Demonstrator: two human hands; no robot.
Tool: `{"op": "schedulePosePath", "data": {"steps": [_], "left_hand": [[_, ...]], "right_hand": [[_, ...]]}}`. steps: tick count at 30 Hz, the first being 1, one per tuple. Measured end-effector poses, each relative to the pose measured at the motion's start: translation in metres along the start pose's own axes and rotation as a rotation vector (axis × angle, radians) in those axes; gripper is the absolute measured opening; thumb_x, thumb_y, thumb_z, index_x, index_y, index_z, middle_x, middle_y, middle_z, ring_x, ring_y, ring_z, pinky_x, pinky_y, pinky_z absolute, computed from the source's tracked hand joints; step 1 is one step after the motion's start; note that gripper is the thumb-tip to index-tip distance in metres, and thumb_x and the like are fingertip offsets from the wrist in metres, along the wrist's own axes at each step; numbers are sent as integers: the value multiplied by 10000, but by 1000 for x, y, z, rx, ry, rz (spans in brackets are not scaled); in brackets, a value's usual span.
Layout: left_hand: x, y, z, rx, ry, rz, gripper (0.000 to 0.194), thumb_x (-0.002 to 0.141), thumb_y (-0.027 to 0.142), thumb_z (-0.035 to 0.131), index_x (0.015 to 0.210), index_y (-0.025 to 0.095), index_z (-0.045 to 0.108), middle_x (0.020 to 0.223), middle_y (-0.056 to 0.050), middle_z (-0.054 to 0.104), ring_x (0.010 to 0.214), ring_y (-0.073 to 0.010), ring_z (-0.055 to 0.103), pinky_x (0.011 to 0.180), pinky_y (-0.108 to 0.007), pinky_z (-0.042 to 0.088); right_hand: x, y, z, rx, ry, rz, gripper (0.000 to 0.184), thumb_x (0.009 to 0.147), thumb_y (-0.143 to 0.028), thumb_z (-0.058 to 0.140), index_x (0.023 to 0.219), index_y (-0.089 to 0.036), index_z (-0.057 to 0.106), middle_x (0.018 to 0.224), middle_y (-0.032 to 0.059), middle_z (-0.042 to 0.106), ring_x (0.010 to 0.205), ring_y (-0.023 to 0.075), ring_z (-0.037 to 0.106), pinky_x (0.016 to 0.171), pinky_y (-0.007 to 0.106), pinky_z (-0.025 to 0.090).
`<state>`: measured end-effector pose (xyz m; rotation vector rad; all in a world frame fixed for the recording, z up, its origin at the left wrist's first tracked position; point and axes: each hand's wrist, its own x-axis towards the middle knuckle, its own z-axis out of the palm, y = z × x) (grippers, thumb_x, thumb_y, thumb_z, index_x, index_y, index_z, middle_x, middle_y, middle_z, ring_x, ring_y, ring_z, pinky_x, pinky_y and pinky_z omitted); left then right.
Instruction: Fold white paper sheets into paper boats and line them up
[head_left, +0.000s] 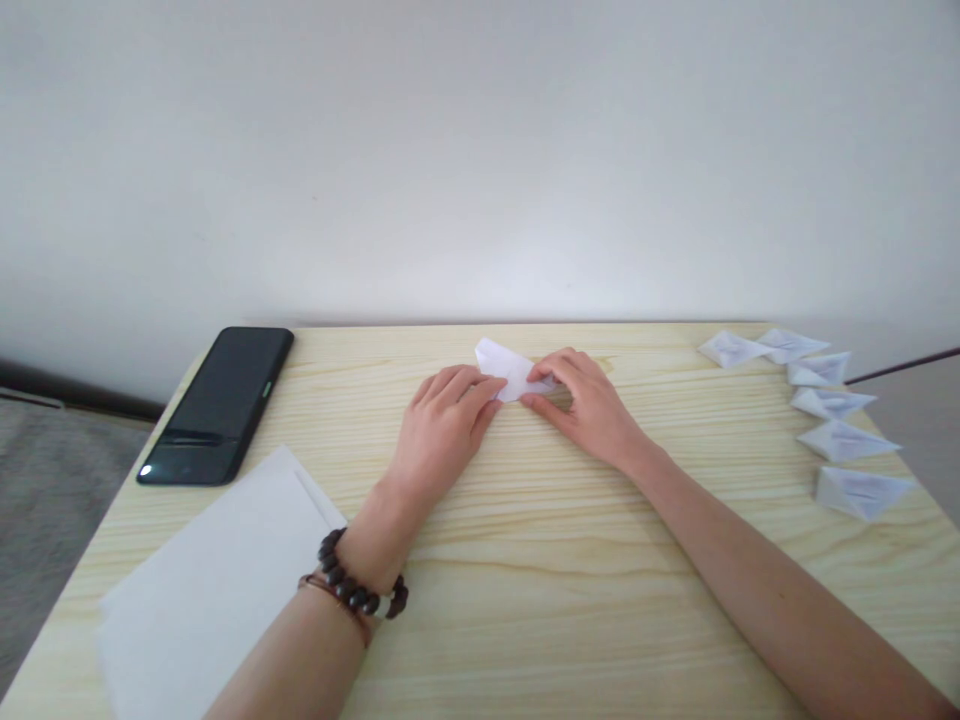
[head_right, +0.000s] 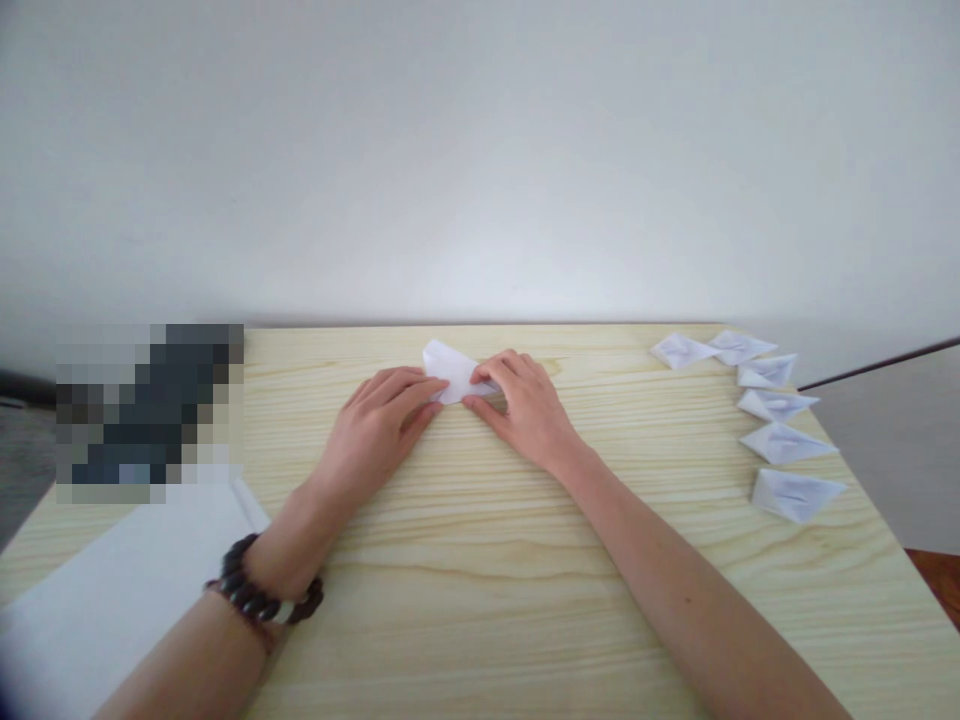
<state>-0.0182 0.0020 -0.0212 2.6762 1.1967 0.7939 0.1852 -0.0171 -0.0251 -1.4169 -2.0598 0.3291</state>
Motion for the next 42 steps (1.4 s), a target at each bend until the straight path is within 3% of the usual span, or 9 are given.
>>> {"op": "schedulePosePath", "data": {"steps": [10, 17, 25, 33, 38, 42], "left_hand": [[1, 0, -2, -39, 52, -32, 197, 937, 251, 488, 941, 183, 673, 996, -66, 714, 952, -193, 651, 873, -342, 503], [1, 0, -1, -63, 33, 64, 156, 899, 288, 564, 962, 200, 677, 958, -44, 709, 933, -183, 630, 842, -315, 498], [1, 3, -3, 38, 191, 90, 150, 890, 215, 574, 793, 203, 687, 796, -14, 698, 811, -168, 600, 736, -301, 476], [2, 5, -7, 84, 139, 71, 228, 889, 209, 555, 677, 194, 636, 730, -37, 637, 748, -181, 548, 690, -327, 442], [1, 1, -6, -57, 41, 115, 157, 872, 239, 594, 725, 195, 622, 792, -35, 647, 848, -184, 559, 771, -327, 462], [1, 0, -8, -141, -20, 65, 137, 889, 302, 571, 826, 187, 612, 921, -52, 665, 921, -196, 564, 839, -352, 462]], "right_hand": [[-2, -3, -1, -70, 27, -113, 160, 911, -262, 538, 1023, -230, 647, 1007, 74, 622, 957, 230, 541, 863, 398, 454], [-4, -2, 1, -154, 86, -143, 167, 928, -276, 523, 951, -261, 687, 964, 39, 694, 908, 220, 546, 815, 405, 403], [-5, -5, 1, -171, 114, -174, 152, 922, -270, 546, 876, -252, 690, 913, 5, 719, 898, 205, 528, 794, 389, 346], [-5, -4, 0, -168, 93, -159, 149, 914, -282, 557, 868, -255, 697, 902, 10, 718, 896, 216, 538, 781, 401, 362], [-4, 1, -1, -50, 25, -157, 183, 924, -247, 521, 937, -264, 702, 978, 44, 686, 909, 211, 554, 813, 402, 442], [-4, 0, -2, 7, -10, -162, 223, 924, -196, 484, 984, -252, 691, 1033, 68, 638, 923, 205, 545, 837, 393, 471]]}}
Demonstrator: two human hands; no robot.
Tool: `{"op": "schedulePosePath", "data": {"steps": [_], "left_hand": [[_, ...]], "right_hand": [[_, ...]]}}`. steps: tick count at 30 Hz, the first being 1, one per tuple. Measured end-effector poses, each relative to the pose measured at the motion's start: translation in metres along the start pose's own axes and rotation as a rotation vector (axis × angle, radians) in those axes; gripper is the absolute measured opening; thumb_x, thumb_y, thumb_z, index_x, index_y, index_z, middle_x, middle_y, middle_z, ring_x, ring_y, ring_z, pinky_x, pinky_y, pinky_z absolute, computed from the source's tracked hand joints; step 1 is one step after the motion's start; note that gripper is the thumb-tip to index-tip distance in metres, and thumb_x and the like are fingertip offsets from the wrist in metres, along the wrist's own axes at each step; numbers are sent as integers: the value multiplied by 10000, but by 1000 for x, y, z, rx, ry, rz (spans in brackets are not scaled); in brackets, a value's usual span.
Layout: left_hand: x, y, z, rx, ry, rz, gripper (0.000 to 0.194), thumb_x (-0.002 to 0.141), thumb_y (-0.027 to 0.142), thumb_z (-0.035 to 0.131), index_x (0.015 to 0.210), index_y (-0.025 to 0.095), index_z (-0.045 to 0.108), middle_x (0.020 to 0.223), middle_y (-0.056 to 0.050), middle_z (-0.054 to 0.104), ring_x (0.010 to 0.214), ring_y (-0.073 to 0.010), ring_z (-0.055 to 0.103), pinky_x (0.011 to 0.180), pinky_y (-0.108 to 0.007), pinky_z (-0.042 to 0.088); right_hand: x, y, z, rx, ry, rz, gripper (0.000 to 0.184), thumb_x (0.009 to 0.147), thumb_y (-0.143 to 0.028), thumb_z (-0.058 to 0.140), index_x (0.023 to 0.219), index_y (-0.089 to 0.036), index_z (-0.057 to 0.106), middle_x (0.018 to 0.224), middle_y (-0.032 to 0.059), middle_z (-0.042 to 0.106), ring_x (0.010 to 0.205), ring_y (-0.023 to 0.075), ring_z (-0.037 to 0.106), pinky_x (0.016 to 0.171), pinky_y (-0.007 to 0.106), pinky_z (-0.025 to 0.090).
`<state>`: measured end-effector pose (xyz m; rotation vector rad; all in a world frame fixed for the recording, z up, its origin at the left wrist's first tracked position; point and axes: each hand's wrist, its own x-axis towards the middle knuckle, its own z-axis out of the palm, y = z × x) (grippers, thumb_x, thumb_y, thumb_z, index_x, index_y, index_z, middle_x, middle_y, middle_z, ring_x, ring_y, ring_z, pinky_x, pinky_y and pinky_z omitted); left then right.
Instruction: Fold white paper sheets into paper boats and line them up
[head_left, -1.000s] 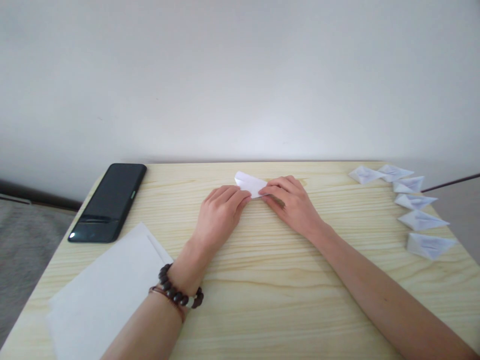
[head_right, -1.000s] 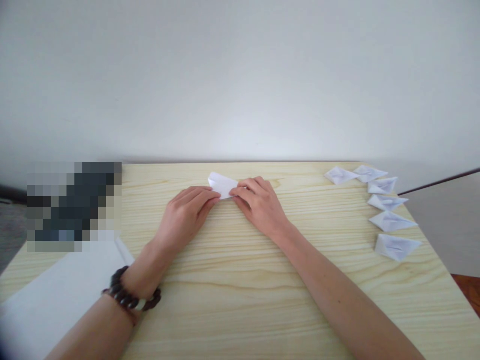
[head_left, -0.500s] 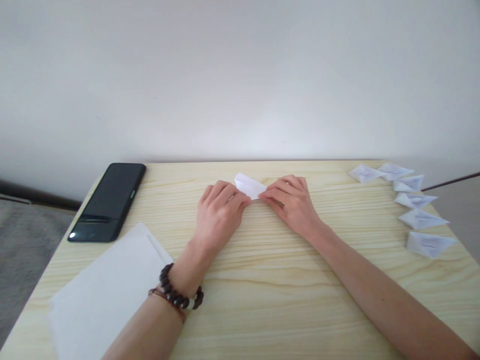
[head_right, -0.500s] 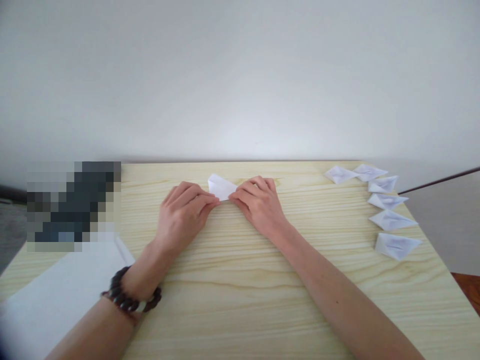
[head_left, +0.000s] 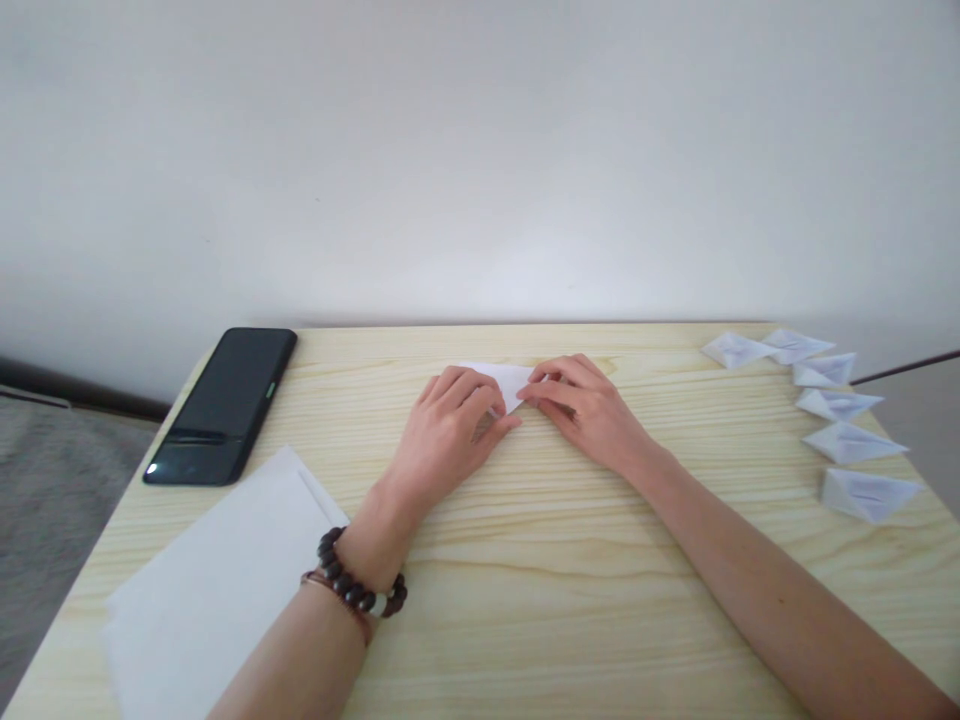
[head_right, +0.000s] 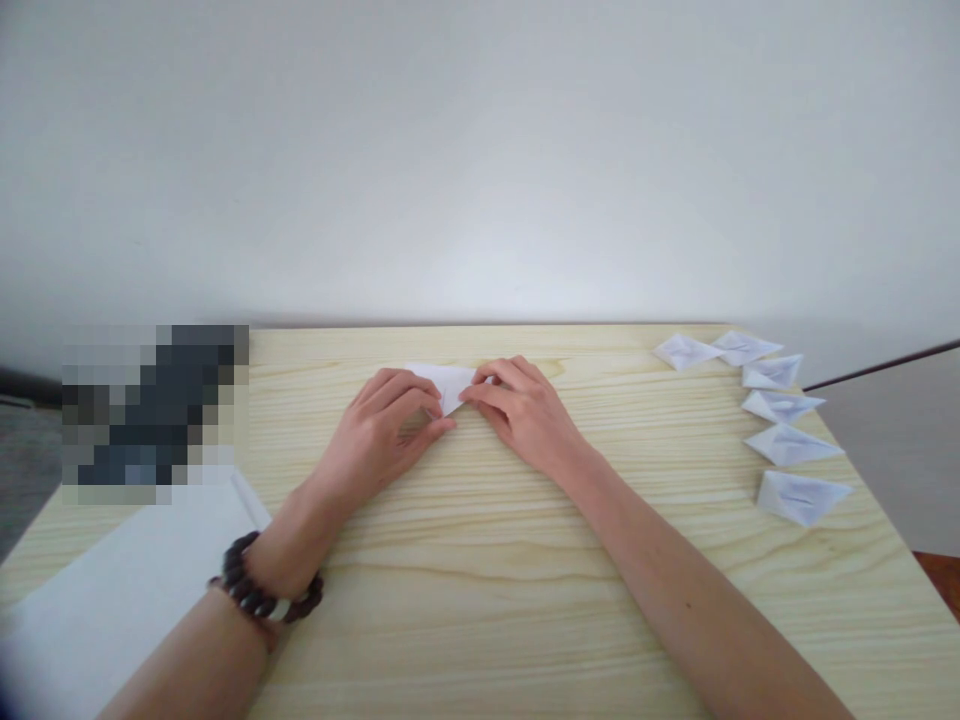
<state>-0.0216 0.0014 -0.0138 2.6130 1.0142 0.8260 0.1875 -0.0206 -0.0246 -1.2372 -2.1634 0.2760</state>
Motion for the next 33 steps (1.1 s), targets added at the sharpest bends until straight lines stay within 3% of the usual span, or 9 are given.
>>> {"op": "schedulePosePath", "data": {"steps": [6, 10, 18, 23, 33], "left_hand": [[-1, -4, 4, 106, 4, -175, 277, 903, 314, 534, 1134, 166, 572, 1193, -104, 612, 1138, -247, 525, 980, -426, 407], [-3, -4, 7, 133, -55, -154, 419, 896, 350, 537, 1278, 181, 497, 1349, -111, 534, 1290, -269, 430, 1070, -461, 327], [-2, -2, 6, 110, -52, -143, 406, 875, 402, 566, 1219, 186, 573, 1214, -107, 590, 1156, -267, 499, 1012, -462, 372], [-2, -6, 6, 72, -64, -135, 440, 851, 409, 605, 1237, 200, 565, 1178, -96, 592, 1135, -267, 489, 990, -449, 395], [-2, -3, 8, 128, -46, -247, 567, 814, 508, 615, 1253, 160, 529, 1274, -116, 535, 1182, -301, 445, 1006, -462, 399]], "right_hand": [[0, -4, -2, -15, -35, -8, 238, 769, -88, 556, 941, -212, 666, 1084, 73, 624, 985, 232, 549, 908, 426, 441], [1, -5, -2, -27, -24, 27, 98, 824, -188, 568, 900, -217, 623, 1066, 70, 628, 996, 235, 551, 922, 430, 425], [1, -6, 3, -146, -44, 126, 472, 883, -449, 530, 1277, -192, 489, 1262, 129, 544, 1158, 304, 463, 978, 485, 368], [1, -7, 2, -155, -65, 129, 405, 896, -444, 515, 1232, -218, 533, 1248, 112, 541, 1146, 295, 461, 969, 482, 369], [0, -4, 3, -99, -20, 119, 357, 872, -417, 573, 1144, -189, 531, 1170, 110, 564, 1105, 275, 488, 956, 449, 381]]}}
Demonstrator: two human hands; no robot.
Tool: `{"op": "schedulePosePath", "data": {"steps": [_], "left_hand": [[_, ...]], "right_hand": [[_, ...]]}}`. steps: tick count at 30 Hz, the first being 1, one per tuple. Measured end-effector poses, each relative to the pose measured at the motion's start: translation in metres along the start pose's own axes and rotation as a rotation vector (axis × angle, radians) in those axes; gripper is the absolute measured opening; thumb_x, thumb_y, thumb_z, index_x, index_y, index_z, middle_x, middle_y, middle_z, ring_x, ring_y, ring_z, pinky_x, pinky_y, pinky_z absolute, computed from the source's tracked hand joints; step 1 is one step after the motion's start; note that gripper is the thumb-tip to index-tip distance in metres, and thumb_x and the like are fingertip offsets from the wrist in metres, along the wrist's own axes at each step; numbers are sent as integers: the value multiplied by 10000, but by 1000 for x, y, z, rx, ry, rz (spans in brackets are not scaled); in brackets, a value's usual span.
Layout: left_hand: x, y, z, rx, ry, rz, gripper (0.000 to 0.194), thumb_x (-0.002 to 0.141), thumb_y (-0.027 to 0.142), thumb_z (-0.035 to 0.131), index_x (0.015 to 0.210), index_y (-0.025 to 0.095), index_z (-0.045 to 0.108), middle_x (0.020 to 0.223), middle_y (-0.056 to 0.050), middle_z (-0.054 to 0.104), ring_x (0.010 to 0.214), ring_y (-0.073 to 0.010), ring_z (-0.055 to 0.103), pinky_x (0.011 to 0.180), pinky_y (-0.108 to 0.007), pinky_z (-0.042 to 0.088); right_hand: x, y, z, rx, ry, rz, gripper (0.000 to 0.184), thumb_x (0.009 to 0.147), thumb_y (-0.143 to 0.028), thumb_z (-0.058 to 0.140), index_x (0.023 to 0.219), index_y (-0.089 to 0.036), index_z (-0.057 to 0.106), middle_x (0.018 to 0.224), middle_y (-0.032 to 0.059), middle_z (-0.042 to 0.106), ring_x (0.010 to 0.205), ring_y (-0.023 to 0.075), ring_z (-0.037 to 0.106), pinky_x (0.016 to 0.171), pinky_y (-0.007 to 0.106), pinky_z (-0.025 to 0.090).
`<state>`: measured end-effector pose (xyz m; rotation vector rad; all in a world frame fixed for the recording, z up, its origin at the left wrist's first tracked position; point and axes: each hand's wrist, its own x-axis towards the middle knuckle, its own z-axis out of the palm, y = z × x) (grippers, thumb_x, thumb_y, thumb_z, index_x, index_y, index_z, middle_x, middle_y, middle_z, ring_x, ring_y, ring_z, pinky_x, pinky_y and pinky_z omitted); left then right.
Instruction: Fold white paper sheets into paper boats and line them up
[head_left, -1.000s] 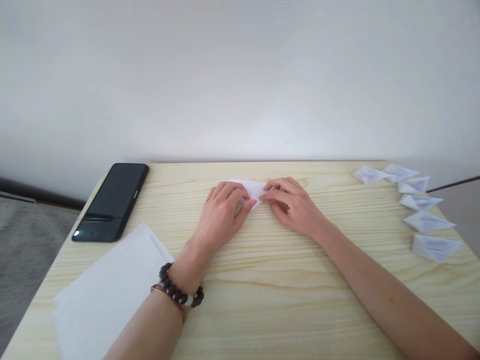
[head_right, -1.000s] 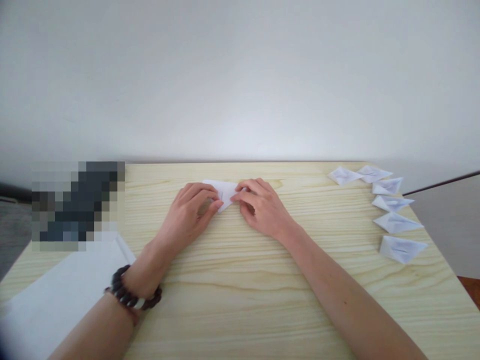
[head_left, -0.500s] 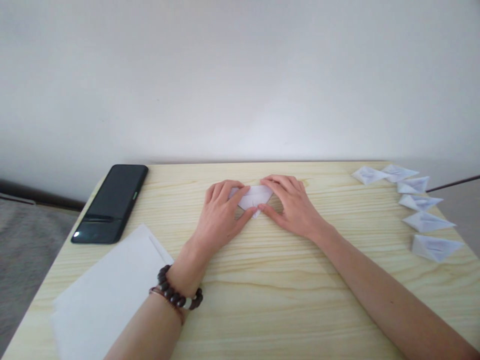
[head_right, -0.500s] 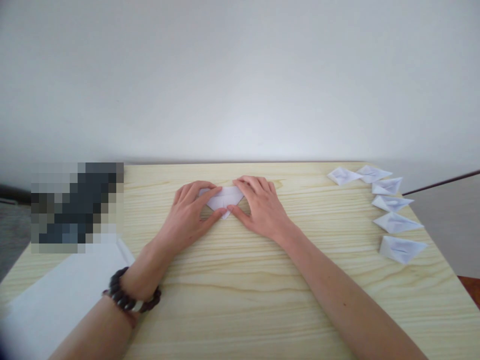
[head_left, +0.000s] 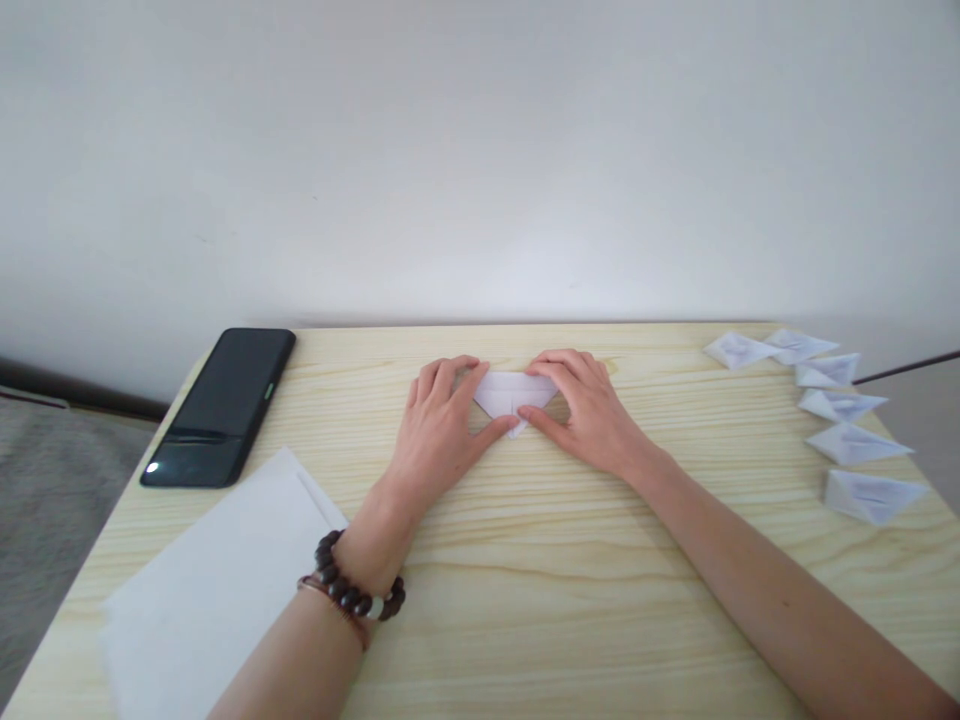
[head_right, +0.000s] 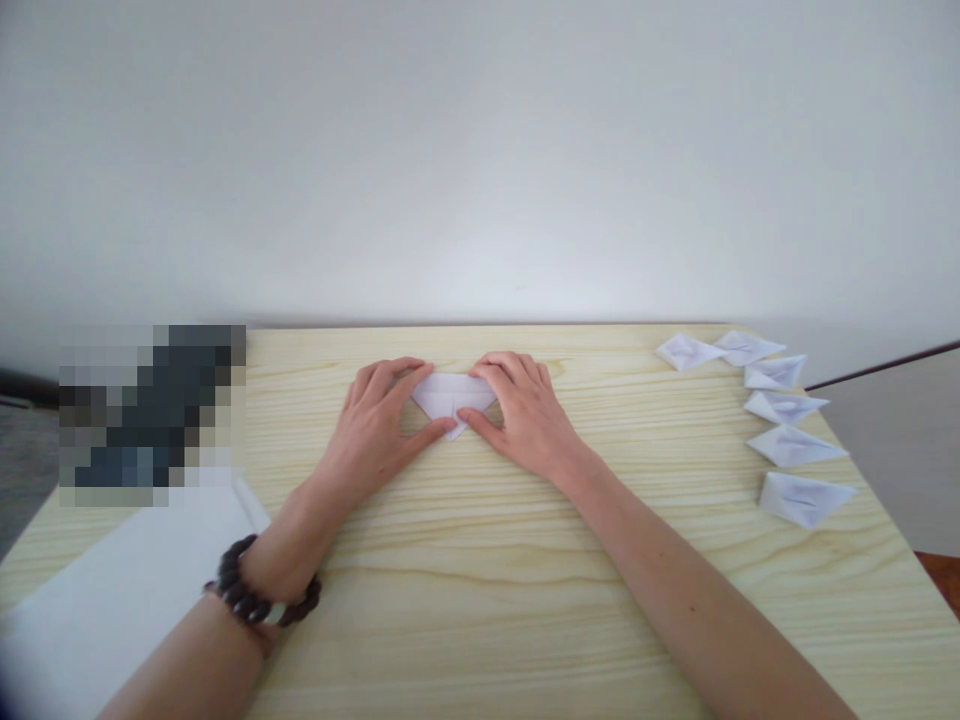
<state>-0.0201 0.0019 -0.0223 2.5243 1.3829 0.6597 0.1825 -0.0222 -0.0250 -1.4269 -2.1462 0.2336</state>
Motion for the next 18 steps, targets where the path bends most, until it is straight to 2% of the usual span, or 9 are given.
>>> {"op": "schedulePosePath", "data": {"steps": [10, 15, 18], "left_hand": [[1, 0, 1, -64, 31, -15, 539, 755, 474, 699, 1178, 185, 530, 1143, -100, 531, 1111, -282, 469, 985, -452, 417], [1, -1, 4, -80, 120, -61, 631, 718, 482, 732, 1205, 180, 467, 1171, -116, 502, 1137, -297, 467, 989, -470, 410], [1, -2, 4, -73, 122, -68, 631, 713, 449, 748, 1205, 187, 454, 1174, -112, 520, 1138, -301, 471, 984, -469, 412]], "right_hand": [[-1, 0, 1, -37, 25, -22, 391, 875, -433, 570, 1163, -167, 571, 1103, 106, 563, 1059, 259, 506, 953, 428, 391], [-1, 0, 0, -41, 35, -53, 427, 882, -424, 561, 1223, -167, 575, 1061, 113, 521, 984, 242, 505, 908, 419, 422], [-1, 0, 0, -14, 35, -46, 417, 878, -417, 567, 1207, -161, 584, 1053, 113, 514, 980, 238, 502, 897, 410, 431]]}}
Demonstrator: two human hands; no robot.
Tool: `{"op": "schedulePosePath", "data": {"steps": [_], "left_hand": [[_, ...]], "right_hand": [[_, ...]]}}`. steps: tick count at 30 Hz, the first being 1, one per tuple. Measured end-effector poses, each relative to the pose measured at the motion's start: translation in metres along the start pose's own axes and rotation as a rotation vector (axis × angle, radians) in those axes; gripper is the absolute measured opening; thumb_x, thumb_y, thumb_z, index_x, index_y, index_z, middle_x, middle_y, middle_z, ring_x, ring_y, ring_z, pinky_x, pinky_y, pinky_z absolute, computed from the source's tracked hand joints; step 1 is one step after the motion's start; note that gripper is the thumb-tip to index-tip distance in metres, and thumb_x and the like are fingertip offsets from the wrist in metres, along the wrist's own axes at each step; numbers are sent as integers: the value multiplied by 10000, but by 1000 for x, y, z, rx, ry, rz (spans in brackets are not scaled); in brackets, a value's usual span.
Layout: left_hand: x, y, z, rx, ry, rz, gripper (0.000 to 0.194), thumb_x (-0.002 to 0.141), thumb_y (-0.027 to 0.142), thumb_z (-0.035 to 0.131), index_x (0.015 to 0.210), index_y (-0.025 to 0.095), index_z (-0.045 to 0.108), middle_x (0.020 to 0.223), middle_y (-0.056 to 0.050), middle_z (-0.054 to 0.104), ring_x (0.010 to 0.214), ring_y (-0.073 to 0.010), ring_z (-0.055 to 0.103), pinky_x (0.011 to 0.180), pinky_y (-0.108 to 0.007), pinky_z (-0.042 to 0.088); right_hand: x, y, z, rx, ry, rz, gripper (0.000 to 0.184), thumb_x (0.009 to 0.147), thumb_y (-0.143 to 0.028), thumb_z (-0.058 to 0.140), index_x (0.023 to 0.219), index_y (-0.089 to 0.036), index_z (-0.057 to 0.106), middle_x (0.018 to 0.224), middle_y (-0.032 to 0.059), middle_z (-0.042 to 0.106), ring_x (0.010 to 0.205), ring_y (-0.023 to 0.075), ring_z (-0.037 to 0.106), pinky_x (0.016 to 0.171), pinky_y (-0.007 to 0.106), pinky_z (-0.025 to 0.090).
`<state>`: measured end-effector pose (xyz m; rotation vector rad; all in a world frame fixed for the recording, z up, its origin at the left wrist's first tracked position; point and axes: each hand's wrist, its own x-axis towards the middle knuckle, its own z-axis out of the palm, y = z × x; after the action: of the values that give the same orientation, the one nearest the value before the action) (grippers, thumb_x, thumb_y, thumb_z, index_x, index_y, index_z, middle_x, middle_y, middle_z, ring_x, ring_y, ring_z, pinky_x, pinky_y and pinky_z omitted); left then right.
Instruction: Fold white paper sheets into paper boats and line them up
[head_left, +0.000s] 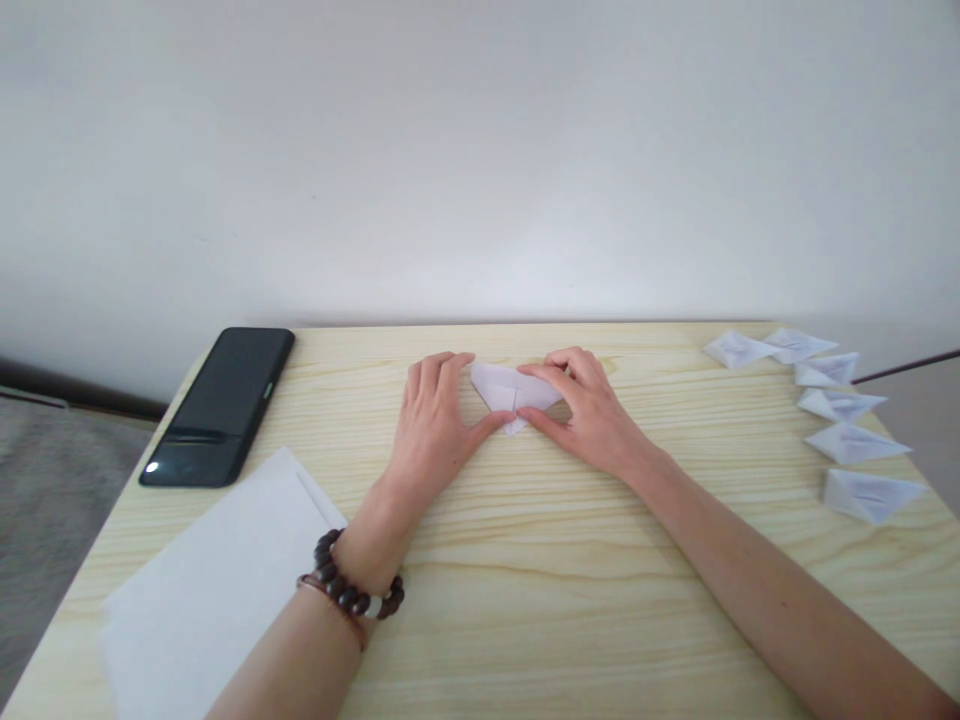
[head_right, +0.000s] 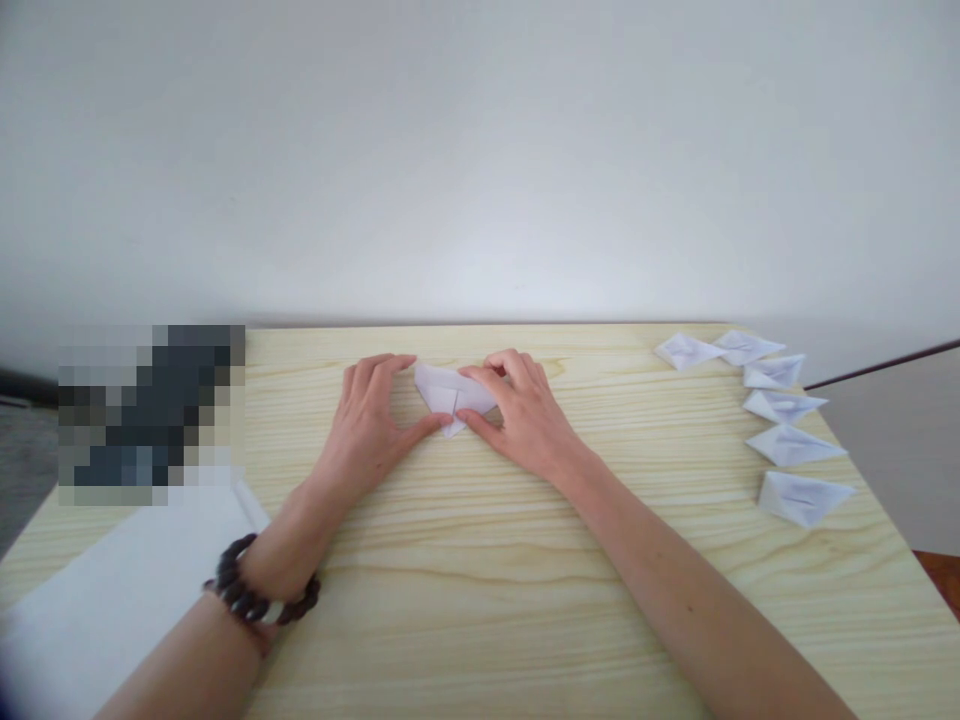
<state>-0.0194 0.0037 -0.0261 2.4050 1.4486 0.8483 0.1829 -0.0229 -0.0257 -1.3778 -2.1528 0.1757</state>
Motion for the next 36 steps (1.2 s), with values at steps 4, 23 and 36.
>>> {"op": "schedulePosePath", "data": {"steps": [4, 23, 36], "left_hand": [[1, 1, -1, -6, -46, -4, 559, 726, 408, 745, 1167, 185, 484, 1127, -100, 568, 1122, -297, 478, 978, -459, 417], [0, 0, 0, 37, -35, 22, 610, 743, 436, 723, 1233, 162, 482, 1159, -118, 550, 1137, -298, 469, 998, -466, 416], [-1, 1, -1, 48, -45, 26, 595, 769, 425, 700, 1260, 185, 466, 1168, -113, 540, 1143, -297, 468, 993, -467, 418]], "right_hand": [[0, 0, 0, 8, -1, 8, 422, 873, -414, 574, 1208, -157, 580, 1065, 118, 510, 990, 241, 503, 896, 411, 430], [-1, 1, 1, -45, -7, -18, 468, 882, -431, 565, 1253, -146, 568, 1087, 118, 561, 1036, 252, 504, 945, 435, 397], [0, 0, 1, -21, -25, 24, 456, 886, -459, 543, 1247, -181, 568, 1091, 115, 550, 1039, 259, 504, 943, 440, 410]]}}
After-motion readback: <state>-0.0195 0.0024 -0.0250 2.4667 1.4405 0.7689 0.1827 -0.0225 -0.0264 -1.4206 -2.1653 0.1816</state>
